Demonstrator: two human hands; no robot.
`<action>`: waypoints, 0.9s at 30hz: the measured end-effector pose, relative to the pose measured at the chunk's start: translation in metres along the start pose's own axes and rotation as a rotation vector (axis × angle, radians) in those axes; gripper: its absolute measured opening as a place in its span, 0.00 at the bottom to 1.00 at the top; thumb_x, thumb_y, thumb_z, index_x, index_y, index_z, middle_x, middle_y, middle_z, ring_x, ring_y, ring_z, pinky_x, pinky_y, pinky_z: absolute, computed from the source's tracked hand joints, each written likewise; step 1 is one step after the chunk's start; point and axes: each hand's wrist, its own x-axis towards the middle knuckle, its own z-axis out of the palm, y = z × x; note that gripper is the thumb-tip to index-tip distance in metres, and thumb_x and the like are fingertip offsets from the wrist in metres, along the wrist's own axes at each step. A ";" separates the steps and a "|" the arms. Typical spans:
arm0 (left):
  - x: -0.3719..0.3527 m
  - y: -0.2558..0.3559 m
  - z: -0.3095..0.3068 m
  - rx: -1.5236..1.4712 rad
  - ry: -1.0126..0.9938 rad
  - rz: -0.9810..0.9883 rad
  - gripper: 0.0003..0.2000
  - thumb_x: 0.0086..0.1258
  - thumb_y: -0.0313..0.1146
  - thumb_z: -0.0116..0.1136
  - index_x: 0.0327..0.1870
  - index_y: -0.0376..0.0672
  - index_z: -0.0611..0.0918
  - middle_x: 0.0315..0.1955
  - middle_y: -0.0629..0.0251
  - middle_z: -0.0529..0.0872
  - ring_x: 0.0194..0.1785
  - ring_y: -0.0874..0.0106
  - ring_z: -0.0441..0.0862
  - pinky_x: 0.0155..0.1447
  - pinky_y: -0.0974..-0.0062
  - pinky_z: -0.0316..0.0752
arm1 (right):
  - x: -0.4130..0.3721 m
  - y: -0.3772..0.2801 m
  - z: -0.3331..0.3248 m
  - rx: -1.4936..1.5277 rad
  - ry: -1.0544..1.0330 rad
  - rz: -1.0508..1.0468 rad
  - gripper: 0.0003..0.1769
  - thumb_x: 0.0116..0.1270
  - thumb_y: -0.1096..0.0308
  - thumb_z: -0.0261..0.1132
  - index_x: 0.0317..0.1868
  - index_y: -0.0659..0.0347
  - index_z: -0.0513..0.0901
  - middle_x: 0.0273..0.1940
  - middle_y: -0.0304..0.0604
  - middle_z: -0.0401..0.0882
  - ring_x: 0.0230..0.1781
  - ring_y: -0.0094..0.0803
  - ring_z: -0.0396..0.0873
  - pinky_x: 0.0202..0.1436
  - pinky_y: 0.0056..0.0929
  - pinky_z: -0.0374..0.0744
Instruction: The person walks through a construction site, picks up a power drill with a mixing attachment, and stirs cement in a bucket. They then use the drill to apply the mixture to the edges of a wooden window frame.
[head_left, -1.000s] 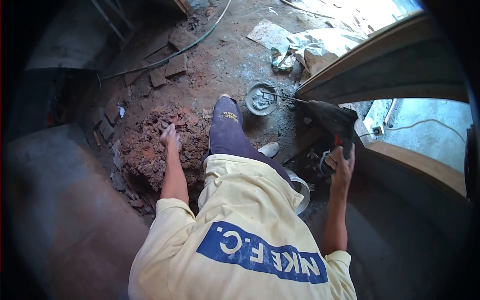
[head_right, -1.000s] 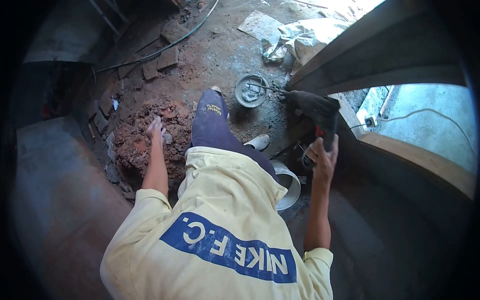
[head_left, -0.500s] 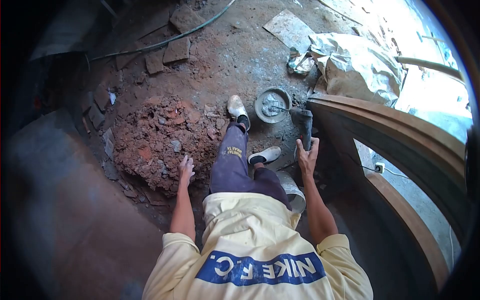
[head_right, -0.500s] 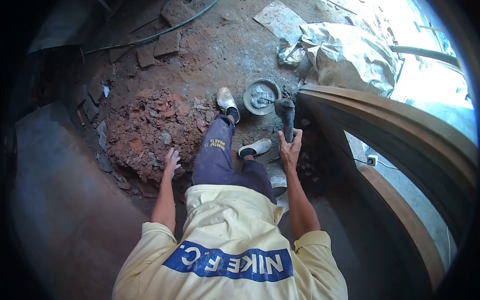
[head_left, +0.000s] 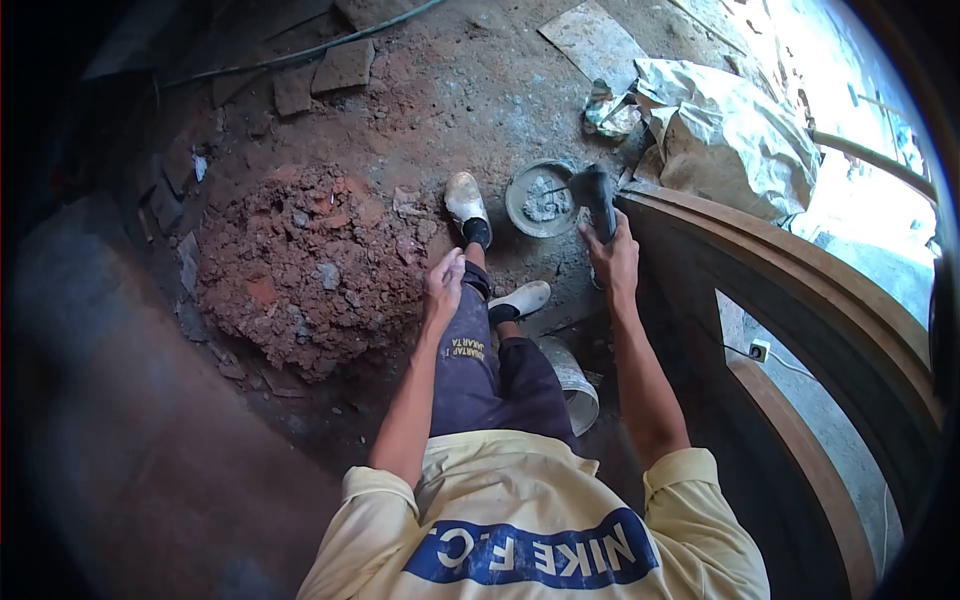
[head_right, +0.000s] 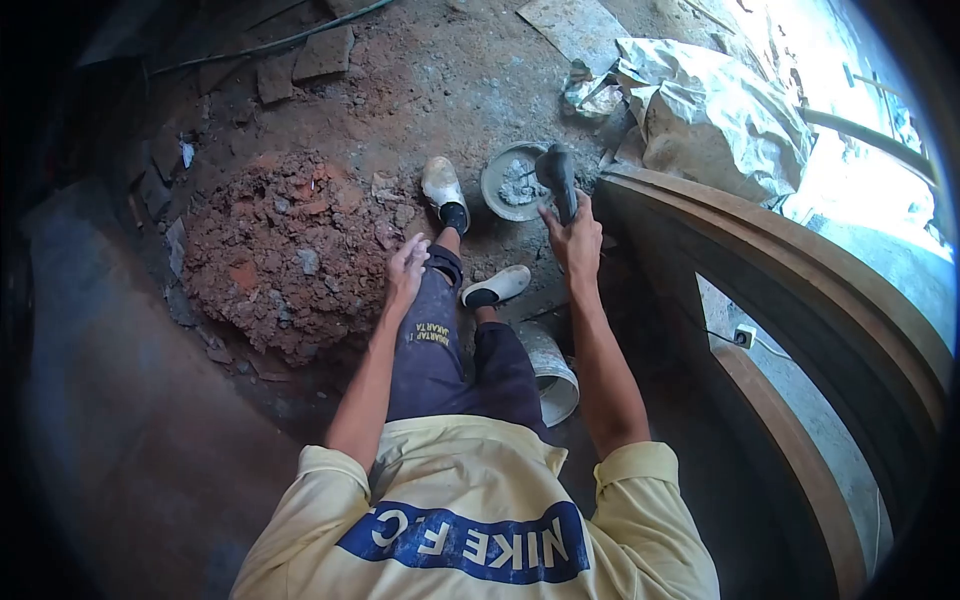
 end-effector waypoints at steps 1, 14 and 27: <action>-0.005 0.005 0.011 -0.095 -0.031 -0.098 0.28 0.80 0.50 0.54 0.70 0.37 0.75 0.60 0.57 0.84 0.57 0.68 0.84 0.56 0.71 0.79 | 0.003 -0.011 0.000 0.034 0.002 0.048 0.29 0.69 0.50 0.71 0.60 0.65 0.79 0.32 0.63 0.83 0.33 0.57 0.85 0.39 0.45 0.79; -0.014 0.083 0.056 -0.255 -0.069 -0.115 0.32 0.80 0.46 0.54 0.77 0.34 0.64 0.72 0.52 0.73 0.73 0.66 0.71 0.73 0.63 0.67 | -0.017 0.045 0.001 -0.100 -0.108 0.111 0.23 0.60 0.53 0.74 0.40 0.67 0.83 0.37 0.62 0.85 0.40 0.59 0.85 0.46 0.49 0.81; -0.084 0.218 0.334 -0.314 -1.113 -0.329 0.36 0.80 0.46 0.54 0.83 0.46 0.54 0.71 0.49 0.72 0.70 0.50 0.74 0.64 0.47 0.76 | -0.046 0.054 0.012 -0.052 -0.144 0.393 0.29 0.59 0.40 0.74 0.43 0.60 0.88 0.39 0.61 0.87 0.46 0.58 0.86 0.50 0.52 0.81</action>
